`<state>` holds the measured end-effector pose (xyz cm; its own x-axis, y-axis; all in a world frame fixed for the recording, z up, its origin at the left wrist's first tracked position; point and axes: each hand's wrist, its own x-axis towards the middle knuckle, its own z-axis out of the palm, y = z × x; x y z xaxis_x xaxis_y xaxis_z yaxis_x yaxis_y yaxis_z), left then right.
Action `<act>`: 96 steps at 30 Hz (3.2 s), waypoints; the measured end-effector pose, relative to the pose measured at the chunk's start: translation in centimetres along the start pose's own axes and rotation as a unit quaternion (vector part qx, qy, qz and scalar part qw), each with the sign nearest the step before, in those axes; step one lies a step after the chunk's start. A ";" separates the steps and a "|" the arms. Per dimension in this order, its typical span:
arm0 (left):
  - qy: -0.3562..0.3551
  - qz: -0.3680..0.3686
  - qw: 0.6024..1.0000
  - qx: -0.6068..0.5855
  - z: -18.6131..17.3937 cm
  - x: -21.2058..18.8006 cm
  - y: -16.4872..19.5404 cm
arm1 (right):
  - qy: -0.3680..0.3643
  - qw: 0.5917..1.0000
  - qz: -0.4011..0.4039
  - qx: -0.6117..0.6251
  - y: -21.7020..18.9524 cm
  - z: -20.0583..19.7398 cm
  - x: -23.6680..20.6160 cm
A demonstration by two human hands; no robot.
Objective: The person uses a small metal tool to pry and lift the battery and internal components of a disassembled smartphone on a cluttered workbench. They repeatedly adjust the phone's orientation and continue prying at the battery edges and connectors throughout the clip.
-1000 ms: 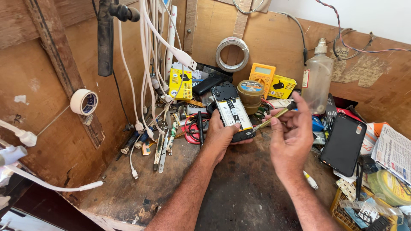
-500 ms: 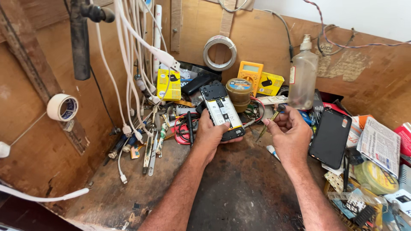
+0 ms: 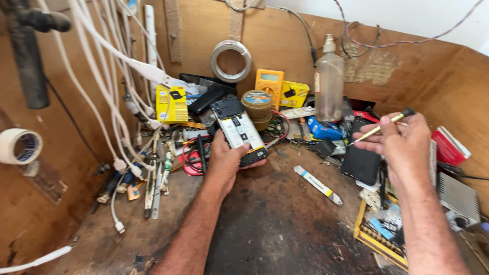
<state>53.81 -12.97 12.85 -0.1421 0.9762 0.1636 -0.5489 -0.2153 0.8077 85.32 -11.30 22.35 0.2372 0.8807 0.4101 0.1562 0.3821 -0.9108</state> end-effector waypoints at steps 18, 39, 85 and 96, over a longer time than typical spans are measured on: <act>-0.005 -0.010 1.000 0.010 2.5 -0.6 0.5 | 0.011 0.990 0.076 -0.119 1.8 -3.3 0.3; 0.005 -0.001 1.000 -0.018 1.6 -0.7 0.4 | -0.138 0.970 -0.184 0.081 0.6 12.6 -6.0; -0.008 0.108 0.993 0.052 6.0 2.5 -7.8 | -0.240 0.887 -0.215 -0.331 3.7 6.0 -4.0; -0.005 0.121 0.991 0.048 7.5 1.5 -7.0 | -0.226 0.883 -0.231 -0.340 3.6 5.2 -4.0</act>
<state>63.64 -9.77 11.74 -0.2512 0.8966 0.3648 -0.4190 -0.4405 0.7940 79.92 -11.96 17.17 -0.3850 0.7555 0.5300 0.7130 0.6081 -0.3489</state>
